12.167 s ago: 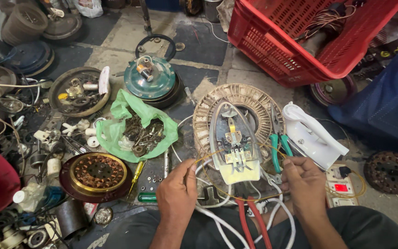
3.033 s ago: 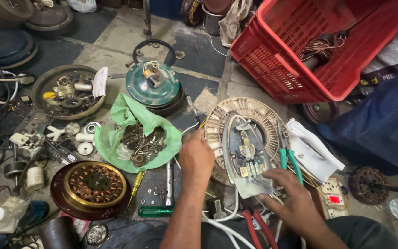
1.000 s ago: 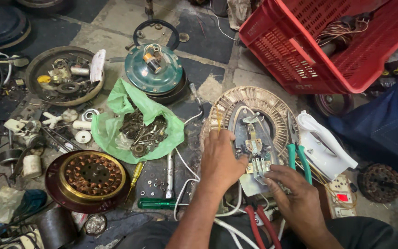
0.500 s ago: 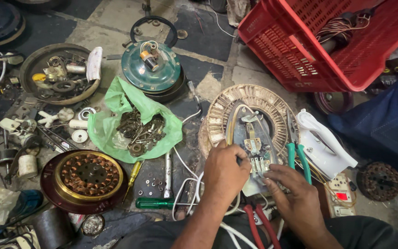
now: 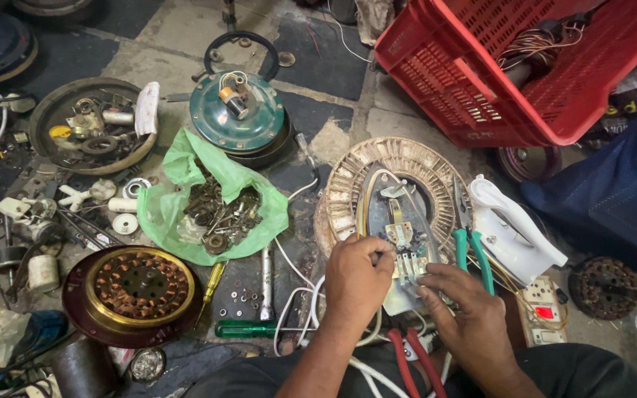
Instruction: The person sits on the floor repairing an electric clothes iron. They handle the iron's sole plate and internal switch assembly, route and connect the power cord wires, reposition the cover, and use a screwdriver to tighten screws on the iron's internals.
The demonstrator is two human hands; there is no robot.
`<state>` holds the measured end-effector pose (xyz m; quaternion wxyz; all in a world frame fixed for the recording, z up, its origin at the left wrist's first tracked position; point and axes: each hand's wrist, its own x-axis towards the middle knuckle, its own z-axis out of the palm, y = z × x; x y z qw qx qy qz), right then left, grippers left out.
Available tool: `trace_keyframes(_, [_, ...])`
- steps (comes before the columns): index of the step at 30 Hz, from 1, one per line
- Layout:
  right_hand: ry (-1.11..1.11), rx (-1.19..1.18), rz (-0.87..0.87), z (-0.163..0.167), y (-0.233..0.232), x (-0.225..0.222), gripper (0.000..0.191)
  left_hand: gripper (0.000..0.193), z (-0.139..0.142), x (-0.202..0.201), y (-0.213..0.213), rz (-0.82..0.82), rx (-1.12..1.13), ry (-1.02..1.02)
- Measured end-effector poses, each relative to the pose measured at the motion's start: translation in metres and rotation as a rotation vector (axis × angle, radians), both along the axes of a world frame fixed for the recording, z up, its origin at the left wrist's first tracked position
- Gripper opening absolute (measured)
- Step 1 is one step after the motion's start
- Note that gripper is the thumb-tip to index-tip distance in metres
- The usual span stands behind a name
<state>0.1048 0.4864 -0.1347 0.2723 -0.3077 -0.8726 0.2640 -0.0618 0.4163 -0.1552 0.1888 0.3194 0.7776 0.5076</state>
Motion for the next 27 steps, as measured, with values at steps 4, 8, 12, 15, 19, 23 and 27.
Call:
trace_keyframes(4, [-0.034, -0.082, -0.032, 0.004, -0.001, 0.0, 0.02, 0.007, 0.002, 0.002, -0.001, 0.022, 0.005, -0.008])
trace_keyframes(8, [-0.02, -0.041, -0.01, 0.006, -0.001, -0.001, 0.019, 0.01, 0.005, 0.001, -0.002, -0.014, 0.065, 0.029])
trace_keyframes(12, [-0.011, -0.051, -0.013, 0.007, -0.001, -0.002, 0.019, 0.019, 0.006, -0.002, -0.004, -0.053, 0.114, 0.03])
trace_keyframes(15, [-0.017, -0.039, -0.014, 0.007, -0.001, -0.001, 0.019, 0.017, 0.007, -0.003, -0.005, -0.081, 0.145, 0.02])
trace_keyframes(19, [-0.023, -0.005, -0.001, 0.007, 0.0, -0.001, 0.019, 0.012, 0.007, -0.011, -0.005, -0.155, 0.125, -0.009])
trace_keyframes(23, [-0.024, -0.057, -0.024, 0.006, 0.001, -0.001, 0.019, 0.01, 0.007, -0.015, -0.004, -0.199, 0.059, -0.01])
trace_keyframes(27, [-0.006, -0.019, -0.003, 0.005, 0.001, -0.001, 0.018, 0.012, 0.005, -0.013, -0.003, -0.184, 0.112, -0.024])
